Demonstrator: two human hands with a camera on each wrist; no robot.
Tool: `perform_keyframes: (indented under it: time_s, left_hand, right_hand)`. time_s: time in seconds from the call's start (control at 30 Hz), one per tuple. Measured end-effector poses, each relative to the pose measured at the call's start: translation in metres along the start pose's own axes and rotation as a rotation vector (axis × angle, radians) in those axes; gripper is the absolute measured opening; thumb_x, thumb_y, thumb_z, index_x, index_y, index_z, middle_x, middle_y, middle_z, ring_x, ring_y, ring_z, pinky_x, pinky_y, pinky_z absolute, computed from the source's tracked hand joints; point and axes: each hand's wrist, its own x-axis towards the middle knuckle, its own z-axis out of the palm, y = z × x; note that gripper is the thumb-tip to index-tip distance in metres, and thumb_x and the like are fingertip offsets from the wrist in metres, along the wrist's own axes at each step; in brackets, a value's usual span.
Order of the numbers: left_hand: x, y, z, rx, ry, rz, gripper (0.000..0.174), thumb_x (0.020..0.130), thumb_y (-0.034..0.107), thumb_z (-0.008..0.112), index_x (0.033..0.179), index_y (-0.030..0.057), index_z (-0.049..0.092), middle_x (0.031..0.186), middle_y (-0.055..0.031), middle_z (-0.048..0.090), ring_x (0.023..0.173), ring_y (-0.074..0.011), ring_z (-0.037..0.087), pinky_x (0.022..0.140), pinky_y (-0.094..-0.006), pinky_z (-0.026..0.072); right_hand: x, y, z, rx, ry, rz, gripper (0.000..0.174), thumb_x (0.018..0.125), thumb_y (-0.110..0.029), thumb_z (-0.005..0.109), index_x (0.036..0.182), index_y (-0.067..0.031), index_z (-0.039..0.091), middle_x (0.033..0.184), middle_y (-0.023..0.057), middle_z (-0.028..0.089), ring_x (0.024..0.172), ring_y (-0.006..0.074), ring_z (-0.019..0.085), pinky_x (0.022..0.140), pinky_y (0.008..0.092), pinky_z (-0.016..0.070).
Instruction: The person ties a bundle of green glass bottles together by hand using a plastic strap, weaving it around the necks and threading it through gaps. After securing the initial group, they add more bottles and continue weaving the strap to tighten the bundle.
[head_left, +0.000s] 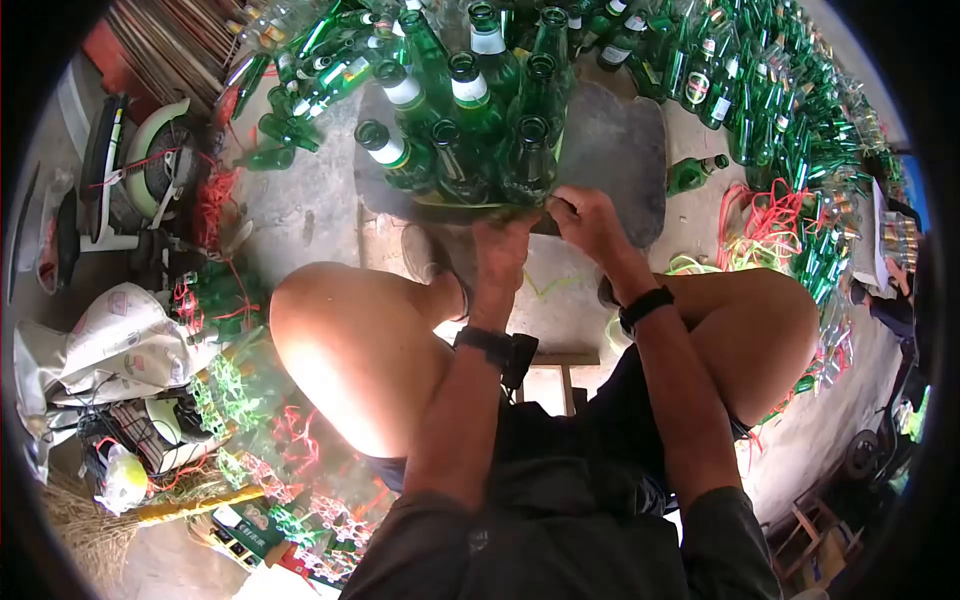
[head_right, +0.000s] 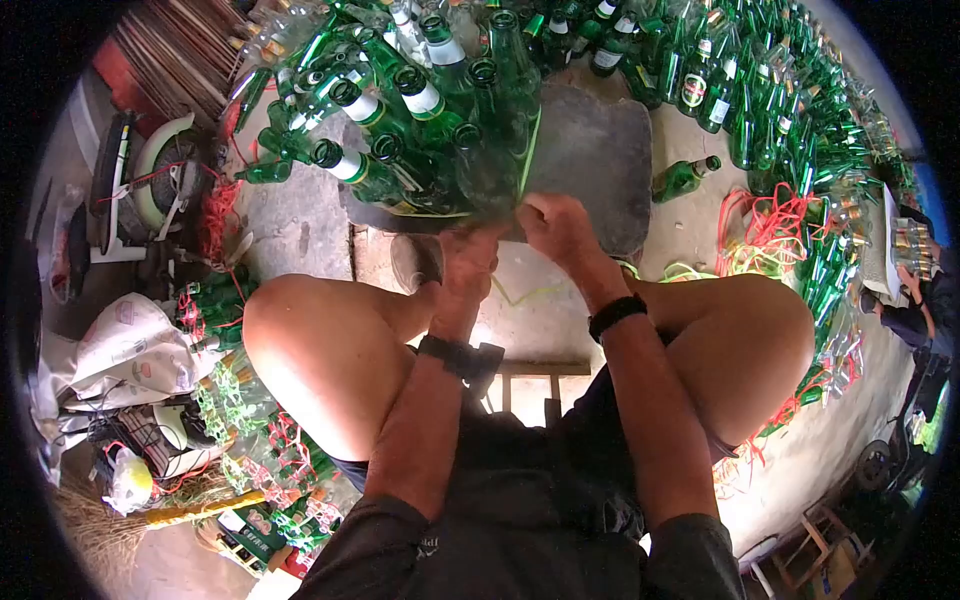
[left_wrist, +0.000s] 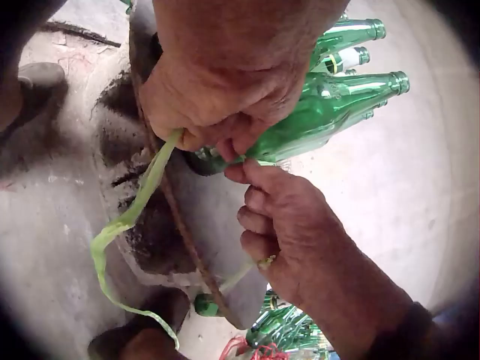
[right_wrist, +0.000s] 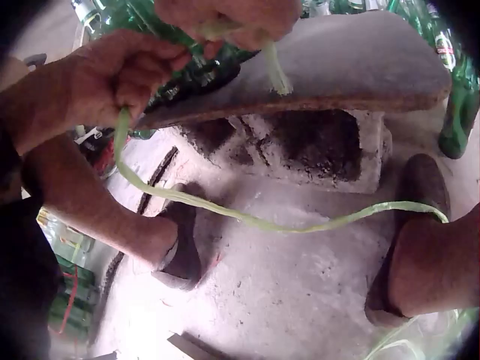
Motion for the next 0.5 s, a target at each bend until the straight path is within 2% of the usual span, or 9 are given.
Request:
perform_keyframes:
  time_s: [0.1,0.2,0.27,0.37,0.5]
  left_hand:
    - [-0.004,0.013,0.004,0.195,0.094,-0.106,0.020,0.079,0.009,0.076,0.093,-0.0042,0.075,0.088,-0.0037,0.071,0.079,-0.0124,0.060,0.071,-0.0285,0.0459]
    - [-0.006,0.015,0.006,0.196,0.115,-0.093,0.017,0.078,0.007,0.076,0.092,-0.0039,0.075,0.087,-0.0025,0.070,0.078,-0.0118,0.059,0.070,-0.0283,0.0453]
    - [-0.009,0.018,0.013,0.097,0.086,-0.041,0.016,0.078,0.005,0.075,0.091,-0.0037,0.075,0.087,-0.0019,0.070,0.077,-0.0115,0.059,0.071,-0.0284,0.0454]
    - [-0.009,0.014,0.012,0.069,0.117,-0.064,0.015,0.078,0.004,0.075,0.091,-0.0033,0.075,0.088,-0.0017,0.070,0.077,-0.0116,0.059,0.071,-0.0285,0.0457]
    - [-0.010,0.016,0.018,0.070,0.157,-0.081,0.016,0.078,0.003,0.075,0.093,-0.0037,0.075,0.089,-0.0025,0.071,0.078,-0.0118,0.059,0.072,-0.0285,0.0461]
  right_hand:
    - [-0.001,-0.001,0.004,0.038,-0.004,0.013,0.015,0.088,-0.014,0.065,0.082,-0.0012,0.060,0.079,0.0241,0.060,0.072,0.0478,0.058,0.060,0.0484,0.0466]
    - [-0.002,-0.002,0.005,0.067,-0.016,0.012,0.011,0.088,-0.012,0.064,0.084,-0.0022,0.060,0.078,0.0239,0.061,0.073,0.0478,0.059,0.060,0.0500,0.0469]
    - [-0.001,-0.001,0.000,-0.009,0.014,-0.079,0.009,0.088,-0.012,0.062,0.087,-0.0029,0.061,0.078,0.0242,0.062,0.074,0.0478,0.061,0.061,0.0522,0.0475]
    - [0.001,-0.002,-0.002,-0.131,-0.020,-0.098,0.007,0.089,-0.011,0.061,0.088,-0.0038,0.061,0.076,0.0246,0.062,0.074,0.0481,0.061,0.062,0.0539,0.0479]
    - [0.007,0.000,-0.006,-0.138,-0.020,-0.093,0.008,0.088,-0.012,0.062,0.087,-0.0042,0.061,0.075,0.0248,0.061,0.073,0.0484,0.061,0.061,0.0538,0.0479]
